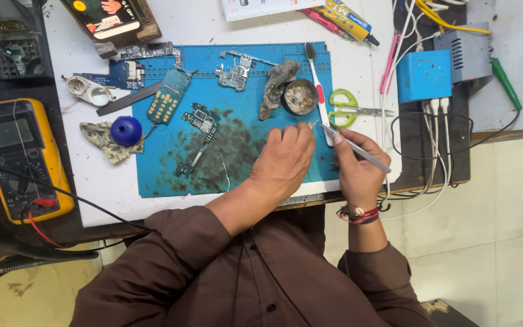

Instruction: The person uses a hot air gun and tweezers to remove and reposition small components on a circuit board. They also use a toothbrush to clean the board and apply flux from a tube to specific areas.

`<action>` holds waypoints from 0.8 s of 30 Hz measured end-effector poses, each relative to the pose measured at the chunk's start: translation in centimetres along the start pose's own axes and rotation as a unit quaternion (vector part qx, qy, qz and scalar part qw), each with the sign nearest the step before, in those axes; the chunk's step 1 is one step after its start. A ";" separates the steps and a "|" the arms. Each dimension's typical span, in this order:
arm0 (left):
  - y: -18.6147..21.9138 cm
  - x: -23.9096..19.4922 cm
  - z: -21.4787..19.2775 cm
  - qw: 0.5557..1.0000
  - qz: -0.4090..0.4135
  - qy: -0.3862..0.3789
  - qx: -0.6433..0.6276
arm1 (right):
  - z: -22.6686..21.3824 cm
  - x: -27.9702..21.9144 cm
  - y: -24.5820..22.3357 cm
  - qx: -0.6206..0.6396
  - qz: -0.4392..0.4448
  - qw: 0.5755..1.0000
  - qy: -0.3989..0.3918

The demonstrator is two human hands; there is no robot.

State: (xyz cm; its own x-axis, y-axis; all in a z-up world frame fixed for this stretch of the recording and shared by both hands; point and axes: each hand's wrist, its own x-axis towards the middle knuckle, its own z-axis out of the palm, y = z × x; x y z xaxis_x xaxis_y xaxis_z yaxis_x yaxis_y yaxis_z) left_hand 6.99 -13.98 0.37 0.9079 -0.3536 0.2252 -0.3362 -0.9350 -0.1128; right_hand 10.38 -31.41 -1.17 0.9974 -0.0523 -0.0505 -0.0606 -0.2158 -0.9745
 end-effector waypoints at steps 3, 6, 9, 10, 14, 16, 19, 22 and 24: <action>0.1 -0.2 0.0 1.000 -0.004 0.007 0.003 | -0.3 0.6 0.0 0.030 0.054 0.998 -0.002; 0.1 -0.3 -0.1 1.000 -0.008 0.011 0.006 | -0.5 1.1 0.0 0.065 0.082 0.994 -0.013; 0.2 -0.2 0.1 1.000 -0.011 -0.001 -0.002 | -0.8 1.4 0.0 0.089 0.094 0.991 -0.019; 0.2 -0.2 0.0 1.000 -0.011 -0.001 -0.003 | -0.9 1.5 0.0 0.096 0.096 0.990 -0.022; 0.2 -0.2 0.0 1.000 -0.008 -0.008 -0.002 | -0.9 1.6 -0.1 0.104 0.107 0.989 -0.007; 0.4 -0.1 0.1 1.000 -0.008 -0.009 0.002 | -0.8 1.5 -0.1 0.101 0.097 0.990 -0.006; 0.5 0.0 0.2 1.000 -0.010 -0.006 0.007 | -0.8 1.6 -0.1 0.103 0.102 0.989 -0.004; 0.5 0.0 0.3 1.000 -0.007 -0.016 -0.005 | -1.0 1.9 0.0 0.104 0.106 0.989 -0.013; 0.4 -0.2 0.3 1.000 -0.004 -0.021 -0.010 | -1.1 2.2 0.1 0.110 0.110 0.988 -0.020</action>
State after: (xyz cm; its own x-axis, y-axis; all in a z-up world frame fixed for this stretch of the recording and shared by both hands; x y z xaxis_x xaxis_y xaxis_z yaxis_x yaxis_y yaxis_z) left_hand 6.81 -14.27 -0.03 0.9203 -0.3442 0.1860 -0.3327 -0.9386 -0.0913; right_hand 12.51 -32.59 -1.18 0.9619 -0.0352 -0.2711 -0.2707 0.0142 -0.9626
